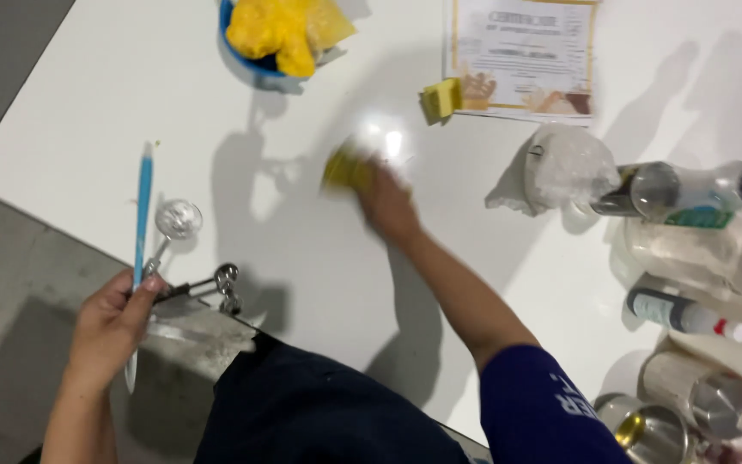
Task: Cleaning a workstation, storing ingredients in a refrigerator, and washing kitchen utensils.
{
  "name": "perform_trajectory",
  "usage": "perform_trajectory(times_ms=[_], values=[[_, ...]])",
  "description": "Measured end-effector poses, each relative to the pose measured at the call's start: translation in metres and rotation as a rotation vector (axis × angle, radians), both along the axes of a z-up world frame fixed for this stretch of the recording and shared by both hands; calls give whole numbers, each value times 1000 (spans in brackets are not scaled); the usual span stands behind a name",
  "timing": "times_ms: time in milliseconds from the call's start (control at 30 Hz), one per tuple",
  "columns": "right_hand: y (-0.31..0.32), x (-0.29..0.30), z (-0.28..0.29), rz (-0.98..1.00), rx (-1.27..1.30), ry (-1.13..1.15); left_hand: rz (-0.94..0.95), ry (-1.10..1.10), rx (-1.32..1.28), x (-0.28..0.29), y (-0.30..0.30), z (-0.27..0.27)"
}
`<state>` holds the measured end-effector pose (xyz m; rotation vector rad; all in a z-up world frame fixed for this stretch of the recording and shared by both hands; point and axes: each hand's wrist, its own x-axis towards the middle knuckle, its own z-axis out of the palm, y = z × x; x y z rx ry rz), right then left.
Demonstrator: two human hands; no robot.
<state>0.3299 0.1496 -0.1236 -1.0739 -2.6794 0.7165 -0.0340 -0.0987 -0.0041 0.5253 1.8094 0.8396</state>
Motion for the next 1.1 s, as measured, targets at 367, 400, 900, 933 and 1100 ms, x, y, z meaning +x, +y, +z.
perform_trajectory(times_ms=[367,400,900,933,1100], values=[[-37,-175,-37,-383,250,387,536,124,41,-22,-55,15],[-82,-184,-27,-174,288,447,546,95,133,-28,-55,14],[27,-152,-29,-335,396,35,442,42,302,-139,-27,1],[41,-171,-30,-361,378,39,409,87,313,-148,-22,5],[78,-247,-40,-309,395,-40,324,166,191,-214,-33,-26]])
